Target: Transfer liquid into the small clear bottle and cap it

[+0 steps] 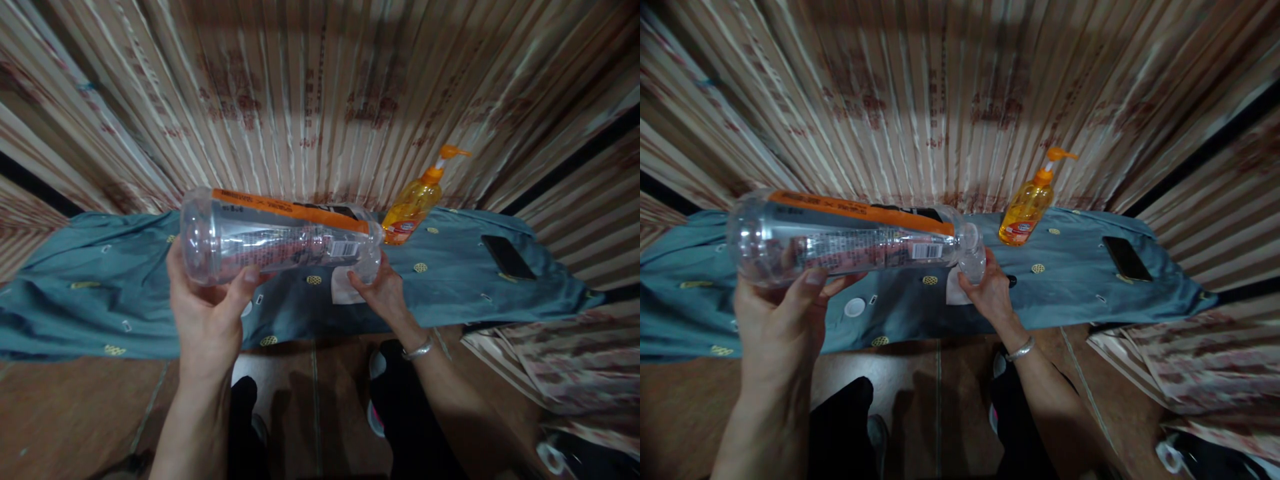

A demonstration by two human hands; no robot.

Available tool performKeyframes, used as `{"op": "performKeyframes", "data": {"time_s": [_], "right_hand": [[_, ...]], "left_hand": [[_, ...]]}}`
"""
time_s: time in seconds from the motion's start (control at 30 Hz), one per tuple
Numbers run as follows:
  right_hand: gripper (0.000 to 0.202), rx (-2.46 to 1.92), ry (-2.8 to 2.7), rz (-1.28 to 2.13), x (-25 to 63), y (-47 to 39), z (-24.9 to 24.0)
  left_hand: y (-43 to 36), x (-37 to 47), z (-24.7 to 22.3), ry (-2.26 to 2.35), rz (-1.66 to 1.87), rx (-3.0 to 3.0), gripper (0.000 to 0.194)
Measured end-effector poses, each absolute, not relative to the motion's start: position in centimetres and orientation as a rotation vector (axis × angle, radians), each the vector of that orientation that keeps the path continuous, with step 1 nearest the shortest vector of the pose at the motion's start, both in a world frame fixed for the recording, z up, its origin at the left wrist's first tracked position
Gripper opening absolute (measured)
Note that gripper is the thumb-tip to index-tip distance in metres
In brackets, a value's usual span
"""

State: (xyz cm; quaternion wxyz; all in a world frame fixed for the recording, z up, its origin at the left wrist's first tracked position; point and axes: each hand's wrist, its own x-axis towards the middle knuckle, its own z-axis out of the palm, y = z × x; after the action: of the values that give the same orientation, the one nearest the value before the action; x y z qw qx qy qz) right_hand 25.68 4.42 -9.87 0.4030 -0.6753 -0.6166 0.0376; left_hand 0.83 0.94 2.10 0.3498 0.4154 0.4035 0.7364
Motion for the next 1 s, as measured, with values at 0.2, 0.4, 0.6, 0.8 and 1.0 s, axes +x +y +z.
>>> {"op": "performKeyframes", "data": {"time_s": [0.2,0.4,0.6,0.8,1.0], "right_hand": [[0.062,-1.696,-1.546,0.106,25.61,4.37,-9.79],[0.064,-1.700,-1.535,0.134,25.65,4.38,-9.78],[0.069,-1.680,-1.555,0.090,25.66,4.43,-9.92],[0.070,-1.708,-1.567,0.067,25.62,4.47,-10.05],[0.072,-1.715,-1.565,0.039,25.67,4.49,-10.17]], "left_hand": [[0.83,0.82,2.12,1.074,1.890,1.094,0.052],[0.95,0.68,1.95,1.070,1.892,1.139,0.055],[0.90,0.77,2.11,1.039,1.901,1.104,0.052],[0.79,0.87,2.37,1.037,1.920,1.078,0.056],[0.86,0.90,2.44,1.047,1.906,1.095,0.053]]}}
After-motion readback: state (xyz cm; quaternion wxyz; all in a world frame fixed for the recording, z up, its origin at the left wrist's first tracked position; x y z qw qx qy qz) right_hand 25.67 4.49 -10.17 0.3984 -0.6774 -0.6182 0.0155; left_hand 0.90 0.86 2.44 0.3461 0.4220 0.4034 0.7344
